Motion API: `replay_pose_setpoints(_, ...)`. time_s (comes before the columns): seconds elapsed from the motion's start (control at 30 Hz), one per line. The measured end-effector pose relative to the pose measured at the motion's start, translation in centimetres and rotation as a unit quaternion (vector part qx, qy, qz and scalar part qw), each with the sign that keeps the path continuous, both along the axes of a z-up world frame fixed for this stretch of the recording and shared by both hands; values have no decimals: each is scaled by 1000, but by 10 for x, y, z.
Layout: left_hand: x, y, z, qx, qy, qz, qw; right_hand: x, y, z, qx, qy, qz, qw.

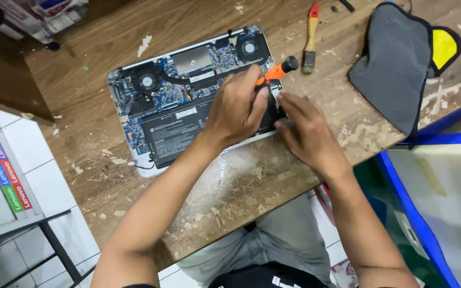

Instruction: The person uses a screwdriver to remove screws from the back of a laptop, then uses a prying tool to disconnect the battery connector from the motherboard. They continue to unscrew components inside the laptop chassis.

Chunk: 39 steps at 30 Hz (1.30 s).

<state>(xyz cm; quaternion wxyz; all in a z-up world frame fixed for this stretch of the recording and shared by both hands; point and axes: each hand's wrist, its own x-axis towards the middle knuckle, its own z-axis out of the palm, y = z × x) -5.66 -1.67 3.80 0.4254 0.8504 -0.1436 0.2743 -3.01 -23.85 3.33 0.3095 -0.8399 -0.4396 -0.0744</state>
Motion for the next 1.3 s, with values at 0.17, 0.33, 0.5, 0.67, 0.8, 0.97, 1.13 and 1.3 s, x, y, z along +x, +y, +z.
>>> replay_pose_setpoints(0.17,-78,6,-19,25,55,-2,998,-14,-1,10,-67,23,-19,997)
replay_pose_setpoints(0.33,-164,10,-17,72,104,30,991,-46,17,20,26,116,69,990)
replay_pose_setpoints(0.5,-205,25,-14,40,98,91,990,-77,55,-7,118,310,201,922)
replay_pose_setpoints(0.67,-228,35,-32,25,63,189,980,-87,86,-25,159,464,208,846)
replay_pose_setpoints(0.8,-243,52,-108,-87,50,302,948,-82,132,-2,121,408,309,851)
replay_pose_setpoints(0.97,-253,86,-58,-99,40,407,907,-80,190,1,72,160,354,919)
replay_pose_setpoints(1.13,-250,102,-47,-60,108,393,911,-66,232,-13,52,74,389,917)
replay_pose_setpoints(1.3,-242,115,-58,-58,89,382,918,-59,244,-25,42,69,407,910)
